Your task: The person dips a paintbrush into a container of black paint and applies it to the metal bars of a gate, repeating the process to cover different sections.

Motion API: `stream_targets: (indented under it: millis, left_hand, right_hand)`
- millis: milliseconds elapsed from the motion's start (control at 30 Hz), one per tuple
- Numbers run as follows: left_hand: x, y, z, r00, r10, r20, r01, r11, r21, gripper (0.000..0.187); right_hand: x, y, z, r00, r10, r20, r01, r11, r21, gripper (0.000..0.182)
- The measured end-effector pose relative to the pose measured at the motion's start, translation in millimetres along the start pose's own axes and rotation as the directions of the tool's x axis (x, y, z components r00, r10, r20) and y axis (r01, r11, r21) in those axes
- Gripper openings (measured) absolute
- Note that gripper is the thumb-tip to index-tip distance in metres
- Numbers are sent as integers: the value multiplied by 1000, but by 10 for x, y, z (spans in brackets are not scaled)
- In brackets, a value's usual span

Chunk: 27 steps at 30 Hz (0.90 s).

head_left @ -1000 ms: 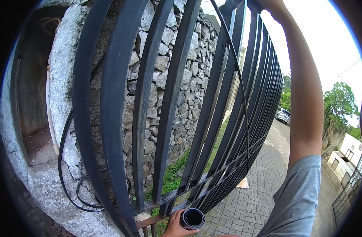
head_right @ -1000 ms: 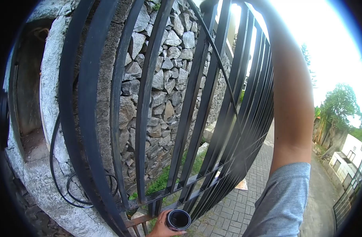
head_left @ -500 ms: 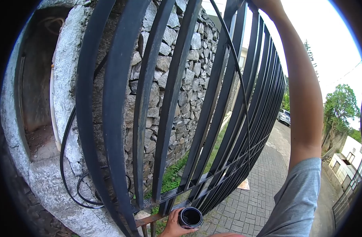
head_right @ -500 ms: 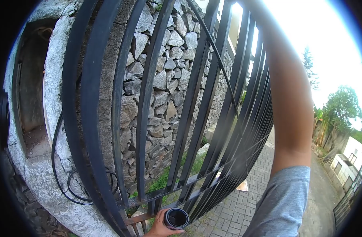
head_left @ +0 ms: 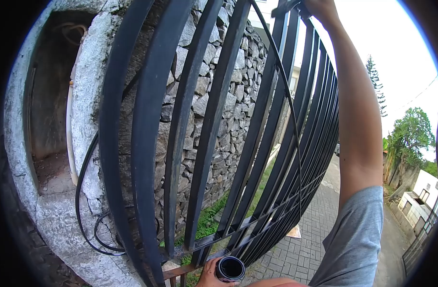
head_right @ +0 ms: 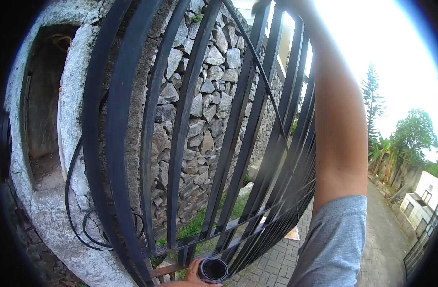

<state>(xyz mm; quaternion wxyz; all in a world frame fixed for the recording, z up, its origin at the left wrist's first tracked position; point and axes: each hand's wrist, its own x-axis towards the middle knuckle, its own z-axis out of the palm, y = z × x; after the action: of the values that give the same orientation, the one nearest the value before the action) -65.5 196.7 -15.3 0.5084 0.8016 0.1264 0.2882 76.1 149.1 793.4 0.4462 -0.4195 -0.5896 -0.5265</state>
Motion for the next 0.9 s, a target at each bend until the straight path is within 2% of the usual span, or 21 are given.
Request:
stream_targets:
  millis: [33,67,133,167,200,300,333,433,467,500,533,567,600,633,667,767,800,900]
  left_hand:
    - [1,-43,21,1000,14,-12,-14,1000,-1,140]
    - [-4,-81,35,999,24,-21,-24,1000,-1,140]
    - [-11,-146,57,999,35,-42,-35,999,7,141]
    - [-9,-187,62,998,43,-52,-42,999,10,141]
    - [-12,-223,76,996,45,-71,-43,998,35,141]
    - [-27,-422,110,989,114,-98,-118,992,-36,141]
    - [-33,-461,118,987,116,-108,-120,992,-37,142]
    - [-46,-528,114,985,108,-132,-113,993,-31,142]
    - [-51,-546,134,984,107,-141,-113,993,-32,142]
    - [-57,-562,136,984,103,-145,-109,994,-29,142]
    - [-65,-586,144,984,102,-149,-108,994,-29,143]
    - [-57,-601,147,983,103,-155,-108,994,-28,143]
    - [-45,-618,152,981,105,-161,-110,994,-25,143]
    - [-26,-636,164,980,107,-168,-113,993,-24,143]
    - [-24,-653,175,980,106,-170,-111,994,-23,143]
    - [-5,-693,204,978,107,-178,-113,993,-21,144]
    - [0,-704,210,977,110,-182,-114,993,-17,144]
    - [-1,-770,249,975,111,-193,-116,993,-15,144]
  right_hand:
    - [10,-17,-16,988,96,121,-99,995,23,22]
    - [62,11,11,997,60,51,-60,998,-6,20]
    - [161,85,102,978,-131,-165,124,991,-55,19]
    - [214,120,169,936,-226,-269,209,974,-90,19]
    - [305,254,159,883,-385,-270,348,921,-176,21]
    - [434,228,48,983,-143,-113,106,954,-280,23]
    - [440,209,54,981,-127,-149,88,965,-245,23]
    - [355,97,100,974,-137,-178,140,990,6,23]
    - [348,55,151,964,-188,-187,191,982,-1,22]
    - [470,169,143,886,-449,-113,405,870,-280,22]
    - [718,437,117,759,-651,32,572,642,-512,21]
    - [860,563,110,593,-773,226,674,322,-665,21]
    - [699,325,133,809,-583,79,525,655,-543,20]
    - [520,74,151,950,-311,-12,286,889,-358,19]
    - [399,-108,147,1000,5,-31,-9,990,-140,19]
    - [437,76,254,957,-235,-168,217,969,-119,20]
    - [419,86,263,946,-258,-195,233,962,-143,21]
    - [340,-109,118,996,-90,2,88,968,-234,21]
